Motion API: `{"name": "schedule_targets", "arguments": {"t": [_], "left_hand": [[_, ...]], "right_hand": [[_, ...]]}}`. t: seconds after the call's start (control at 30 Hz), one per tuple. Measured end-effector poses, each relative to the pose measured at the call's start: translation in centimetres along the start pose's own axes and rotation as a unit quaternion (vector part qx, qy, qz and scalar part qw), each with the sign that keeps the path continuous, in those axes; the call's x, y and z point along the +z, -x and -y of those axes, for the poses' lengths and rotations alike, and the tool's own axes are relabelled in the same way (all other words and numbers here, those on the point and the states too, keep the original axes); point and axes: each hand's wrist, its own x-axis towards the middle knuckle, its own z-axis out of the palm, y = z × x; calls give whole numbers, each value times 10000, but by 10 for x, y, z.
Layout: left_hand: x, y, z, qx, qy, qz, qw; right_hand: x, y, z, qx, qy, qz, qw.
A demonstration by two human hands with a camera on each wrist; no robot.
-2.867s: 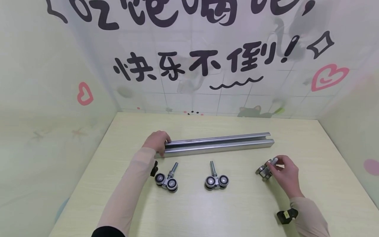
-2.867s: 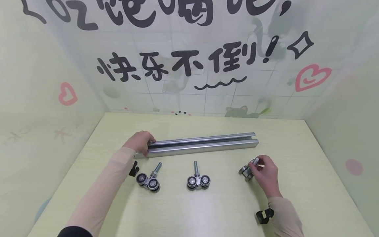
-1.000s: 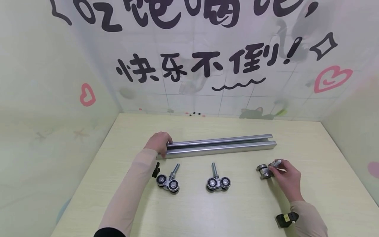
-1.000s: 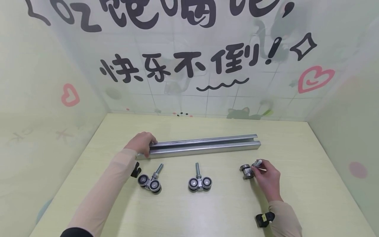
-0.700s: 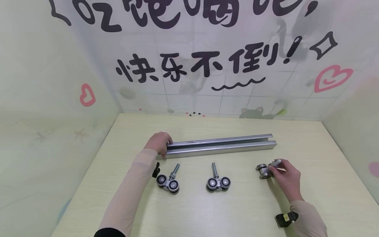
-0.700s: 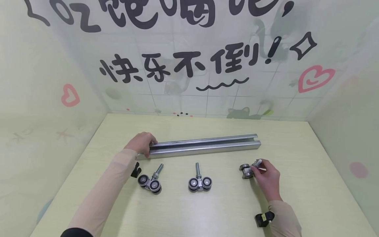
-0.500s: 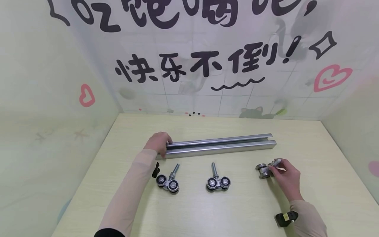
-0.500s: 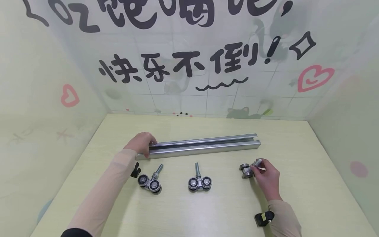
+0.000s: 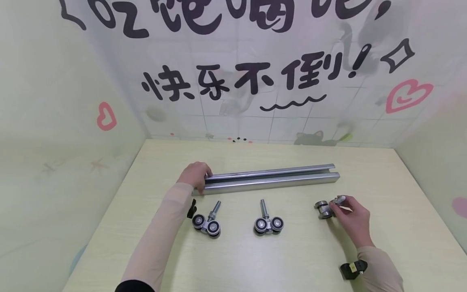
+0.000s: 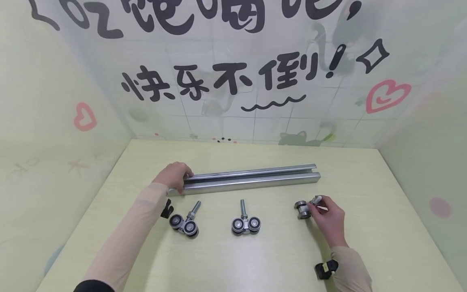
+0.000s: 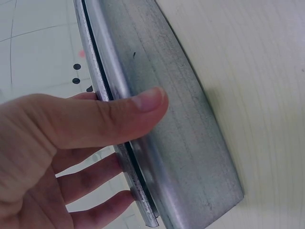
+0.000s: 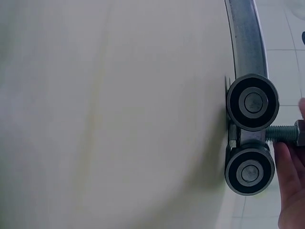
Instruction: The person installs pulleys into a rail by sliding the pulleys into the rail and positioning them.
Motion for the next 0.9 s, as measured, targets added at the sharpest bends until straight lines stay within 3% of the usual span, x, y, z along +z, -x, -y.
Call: {"name": "schedule_targets", "arguments": {"t": [0.9], "left_hand": [[0, 1, 0, -29, -56, 12, 10000]], "right_hand": [[-3, -4, 1, -423, 333, 64, 9985]]}}
